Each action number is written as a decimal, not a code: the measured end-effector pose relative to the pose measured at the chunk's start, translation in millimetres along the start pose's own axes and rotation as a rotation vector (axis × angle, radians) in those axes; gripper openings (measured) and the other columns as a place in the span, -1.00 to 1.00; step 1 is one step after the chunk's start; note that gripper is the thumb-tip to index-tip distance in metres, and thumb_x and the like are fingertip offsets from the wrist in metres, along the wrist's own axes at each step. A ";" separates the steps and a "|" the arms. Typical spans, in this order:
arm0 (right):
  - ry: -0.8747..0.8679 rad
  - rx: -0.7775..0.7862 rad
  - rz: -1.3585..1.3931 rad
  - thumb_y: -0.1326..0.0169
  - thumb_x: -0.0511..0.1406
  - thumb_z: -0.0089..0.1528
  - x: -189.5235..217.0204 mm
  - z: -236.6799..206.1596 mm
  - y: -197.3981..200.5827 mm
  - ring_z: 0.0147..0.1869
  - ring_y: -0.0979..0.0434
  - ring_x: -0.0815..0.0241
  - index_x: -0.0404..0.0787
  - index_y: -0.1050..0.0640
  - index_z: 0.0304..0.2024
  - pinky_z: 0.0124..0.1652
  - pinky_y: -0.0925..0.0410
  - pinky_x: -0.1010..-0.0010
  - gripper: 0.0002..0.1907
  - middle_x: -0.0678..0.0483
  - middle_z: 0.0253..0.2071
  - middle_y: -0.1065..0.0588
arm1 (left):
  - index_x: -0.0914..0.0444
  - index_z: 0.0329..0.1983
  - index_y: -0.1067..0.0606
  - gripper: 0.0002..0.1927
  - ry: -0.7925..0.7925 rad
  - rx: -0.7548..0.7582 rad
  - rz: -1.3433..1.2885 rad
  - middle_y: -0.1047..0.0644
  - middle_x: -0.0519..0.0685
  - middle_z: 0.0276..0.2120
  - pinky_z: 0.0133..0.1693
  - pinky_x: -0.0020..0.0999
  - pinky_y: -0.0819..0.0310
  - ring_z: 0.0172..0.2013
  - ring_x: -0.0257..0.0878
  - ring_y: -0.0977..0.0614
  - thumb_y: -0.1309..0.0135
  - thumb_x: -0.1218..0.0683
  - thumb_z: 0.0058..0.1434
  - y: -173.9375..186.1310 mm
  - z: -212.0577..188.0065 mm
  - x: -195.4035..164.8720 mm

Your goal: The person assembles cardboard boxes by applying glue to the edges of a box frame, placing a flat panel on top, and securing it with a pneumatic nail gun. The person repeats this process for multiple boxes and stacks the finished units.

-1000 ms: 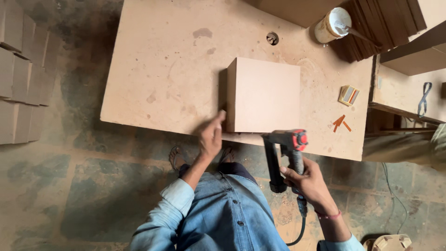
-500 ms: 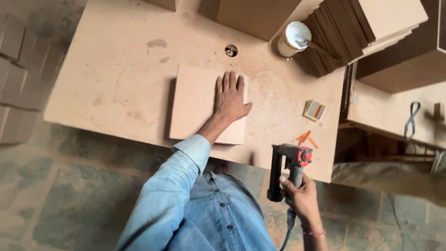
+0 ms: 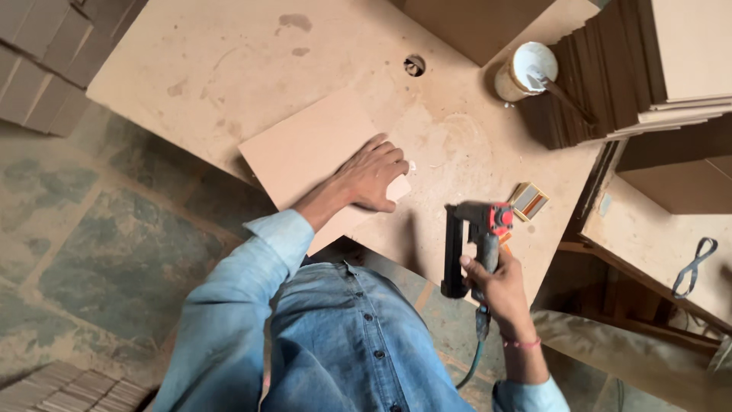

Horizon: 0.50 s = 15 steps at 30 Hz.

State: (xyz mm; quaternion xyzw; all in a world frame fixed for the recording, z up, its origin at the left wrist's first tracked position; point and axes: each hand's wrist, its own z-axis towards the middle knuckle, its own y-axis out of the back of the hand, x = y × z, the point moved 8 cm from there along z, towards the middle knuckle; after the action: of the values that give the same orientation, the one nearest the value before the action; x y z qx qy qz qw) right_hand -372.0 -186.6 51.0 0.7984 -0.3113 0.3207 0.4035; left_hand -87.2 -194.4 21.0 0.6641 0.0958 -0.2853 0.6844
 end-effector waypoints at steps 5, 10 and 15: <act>0.056 0.161 0.008 -0.29 -0.32 0.18 45.7 16.8 -13.1 -0.52 -0.46 0.35 -0.37 -0.53 -0.18 -0.54 -0.29 0.50 -0.73 0.14 -0.52 -0.45 | 0.29 -0.17 -0.56 -0.39 -0.063 -0.059 -0.050 -0.49 0.09 -0.15 0.22 -0.12 -0.24 0.03 0.04 -0.44 -0.31 -0.10 -0.30 3.0 3.7 2.9; 0.039 0.279 -0.108 -0.27 -0.32 0.19 78.4 21.7 -25.4 -0.55 -0.38 0.37 -0.32 -0.58 -0.14 -0.56 -0.21 0.48 -0.75 0.12 -0.56 -0.44 | 0.29 -0.23 -0.56 -0.45 -0.042 -0.031 -0.056 -0.48 0.07 -0.17 0.15 -0.15 -0.30 -0.01 0.00 -0.45 -0.29 -0.07 -0.30 -0.4 4.5 3.6; 0.034 0.343 -0.193 -0.30 -0.34 0.15 97.4 24.0 -35.7 -0.53 -0.37 0.39 -0.33 -0.58 -0.11 -0.55 -0.25 0.48 -0.71 0.17 -0.53 -0.39 | 0.27 -0.27 -0.58 -0.49 -0.039 -0.032 -0.089 -0.49 0.05 -0.19 0.11 -0.18 -0.31 -0.03 -0.02 -0.45 -0.28 -0.05 -0.32 1.5 4.9 3.3</act>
State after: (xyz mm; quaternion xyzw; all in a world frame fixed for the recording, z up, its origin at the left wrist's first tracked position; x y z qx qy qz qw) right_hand -280.3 -212.9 98.2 0.8761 -0.1674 0.3422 0.2956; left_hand -85.0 -200.1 21.2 0.6425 0.1165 -0.3270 0.6832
